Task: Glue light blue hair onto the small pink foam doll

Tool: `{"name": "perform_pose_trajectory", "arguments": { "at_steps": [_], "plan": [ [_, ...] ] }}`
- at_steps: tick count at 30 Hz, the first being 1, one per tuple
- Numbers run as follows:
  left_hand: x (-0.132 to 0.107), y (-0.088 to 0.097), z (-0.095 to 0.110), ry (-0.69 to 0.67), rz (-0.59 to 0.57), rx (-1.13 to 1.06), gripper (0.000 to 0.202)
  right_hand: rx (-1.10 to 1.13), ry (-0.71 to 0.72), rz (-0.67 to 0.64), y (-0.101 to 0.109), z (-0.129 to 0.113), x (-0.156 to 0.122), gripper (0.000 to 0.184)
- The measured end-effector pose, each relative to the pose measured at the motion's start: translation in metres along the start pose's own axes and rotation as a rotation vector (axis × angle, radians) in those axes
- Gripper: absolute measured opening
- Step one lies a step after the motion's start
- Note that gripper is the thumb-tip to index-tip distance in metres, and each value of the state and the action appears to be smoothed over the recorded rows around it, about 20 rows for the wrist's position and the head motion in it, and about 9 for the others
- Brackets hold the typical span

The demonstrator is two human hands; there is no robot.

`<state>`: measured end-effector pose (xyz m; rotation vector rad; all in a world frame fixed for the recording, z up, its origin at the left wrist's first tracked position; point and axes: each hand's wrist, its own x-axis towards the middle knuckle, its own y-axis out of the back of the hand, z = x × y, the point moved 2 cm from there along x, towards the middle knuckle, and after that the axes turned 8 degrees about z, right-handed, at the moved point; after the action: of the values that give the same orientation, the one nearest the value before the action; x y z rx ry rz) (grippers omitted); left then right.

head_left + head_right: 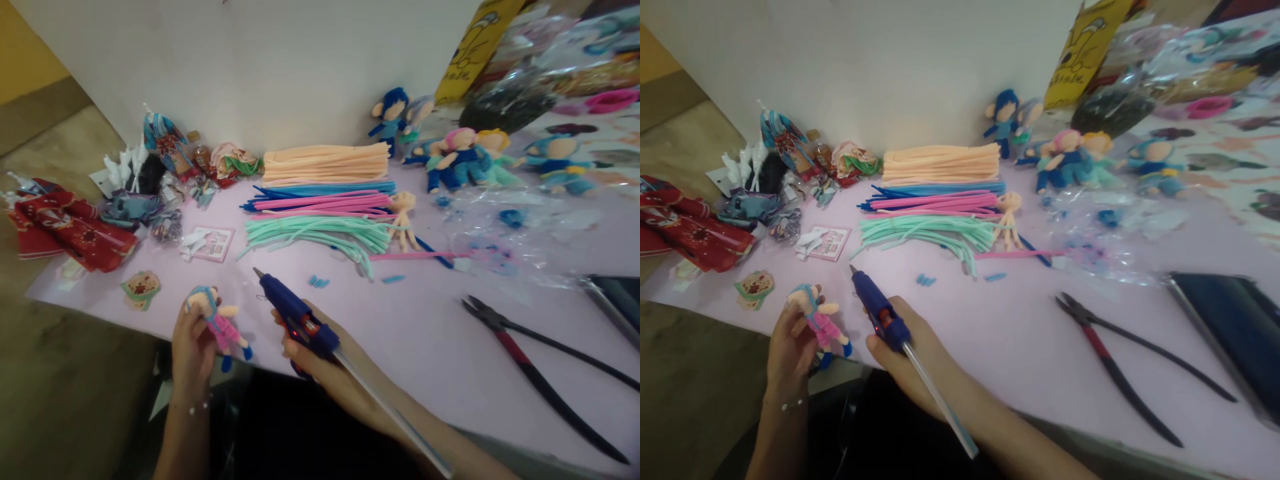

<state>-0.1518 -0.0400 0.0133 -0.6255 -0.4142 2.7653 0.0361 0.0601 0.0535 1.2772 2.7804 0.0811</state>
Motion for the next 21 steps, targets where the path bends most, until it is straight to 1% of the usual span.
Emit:
{"name": "perform_pose_trajectory", "arguments": {
  "at_steps": [3, 5, 7, 9, 13, 16, 19, 21],
  "plan": [
    [-0.002, 0.001, 0.002, 0.004, 0.062, -0.02, 0.028, -0.067, 0.042, -0.027, -0.001, 0.006, 0.021, 0.029],
    [-0.004, 0.001, 0.002, 0.008, 0.074, -0.033, 0.027, -0.138, 0.064, -0.016, -0.002, 0.008, 0.038, 0.03],
    [-0.006, 0.002, 0.002, 0.014, 0.069, -0.039, 0.025, -0.207, 0.064, 0.002, -0.003, 0.009, 0.054, 0.027],
    [-0.008, 0.003, 0.001, 0.016, 0.063, -0.045, 0.023, -0.24, 0.057, -0.008, -0.006, 0.011, 0.069, 0.022],
    [-0.011, 0.007, 0.0, 0.043, 0.024, -0.046, 0.026, -0.31, 0.048, -0.032, -0.016, 0.017, 0.089, 0.018],
    [-0.016, 0.014, -0.001, 0.12, -0.082, 0.012, 0.036, -0.376, 0.054, -0.036, -0.021, 0.022, 0.095, 0.017],
    [-0.022, 0.021, -0.002, 0.211, -0.277, 0.097, 0.046, -0.44, 0.062, -0.051, -0.024, 0.026, 0.094, 0.014],
    [-0.026, 0.024, -0.006, 0.254, -0.402, 0.132, 0.048, -0.48, 0.066, -0.056, -0.023, 0.027, 0.091, 0.015]
  ]
}}
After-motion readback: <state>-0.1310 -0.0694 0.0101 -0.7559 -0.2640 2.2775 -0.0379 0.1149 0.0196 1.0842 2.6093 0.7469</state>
